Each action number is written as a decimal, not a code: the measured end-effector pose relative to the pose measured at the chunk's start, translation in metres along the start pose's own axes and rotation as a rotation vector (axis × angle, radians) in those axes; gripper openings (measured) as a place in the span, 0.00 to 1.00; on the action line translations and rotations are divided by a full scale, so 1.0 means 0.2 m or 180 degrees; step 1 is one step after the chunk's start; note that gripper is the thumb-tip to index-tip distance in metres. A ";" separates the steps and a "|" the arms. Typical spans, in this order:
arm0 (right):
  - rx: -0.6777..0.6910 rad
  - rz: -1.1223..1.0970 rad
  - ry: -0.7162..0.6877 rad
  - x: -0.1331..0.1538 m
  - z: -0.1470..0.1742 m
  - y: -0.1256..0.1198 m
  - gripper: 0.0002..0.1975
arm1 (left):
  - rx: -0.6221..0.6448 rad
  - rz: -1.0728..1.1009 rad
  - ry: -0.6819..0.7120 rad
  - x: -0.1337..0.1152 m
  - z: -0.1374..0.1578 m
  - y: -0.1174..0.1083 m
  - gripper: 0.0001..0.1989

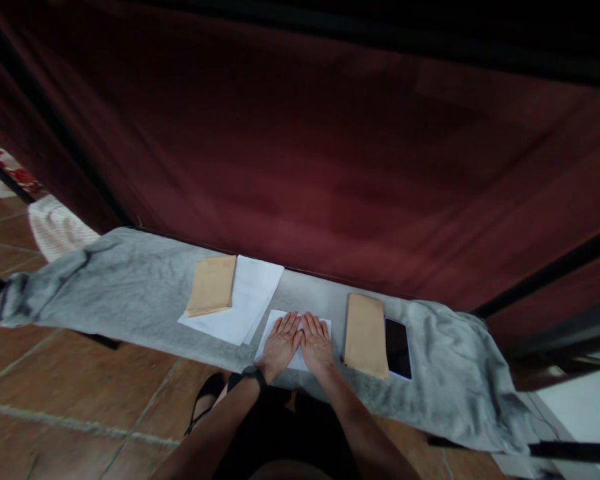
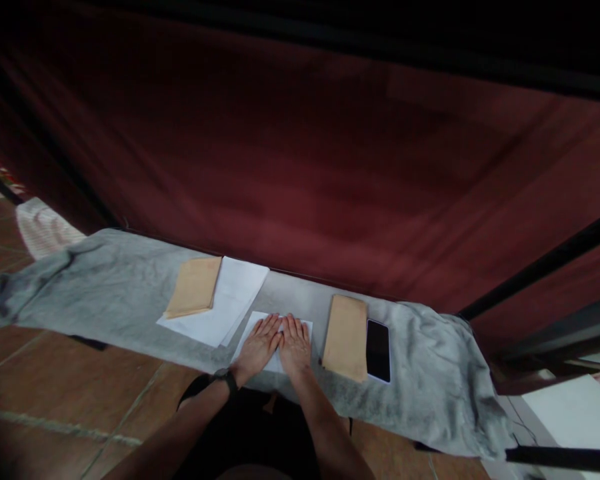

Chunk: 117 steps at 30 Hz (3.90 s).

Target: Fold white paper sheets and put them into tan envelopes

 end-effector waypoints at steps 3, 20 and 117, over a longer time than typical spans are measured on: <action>-0.0125 0.0152 0.0147 -0.02 0.00 0.00 0.26 | -0.0069 -0.0350 0.0027 0.04 0.02 -0.01 0.26; -0.0929 -0.0004 0.0389 0.01 0.06 0.02 0.28 | -0.0234 -0.1030 -0.0034 0.09 0.10 -0.06 0.27; 0.0221 -0.0093 -0.1016 0.12 0.09 0.01 0.23 | 0.0459 -0.0715 0.1289 -0.21 0.47 -0.02 0.26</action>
Point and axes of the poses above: each hand's wrist, its own z-axis away from the middle knuckle, its own y-axis out of the palm, x = y × z, the point moved 5 cm from there along -z, towards the middle knuckle, and after that the axes turned 10 degrees about y, right-handed, at the moved point
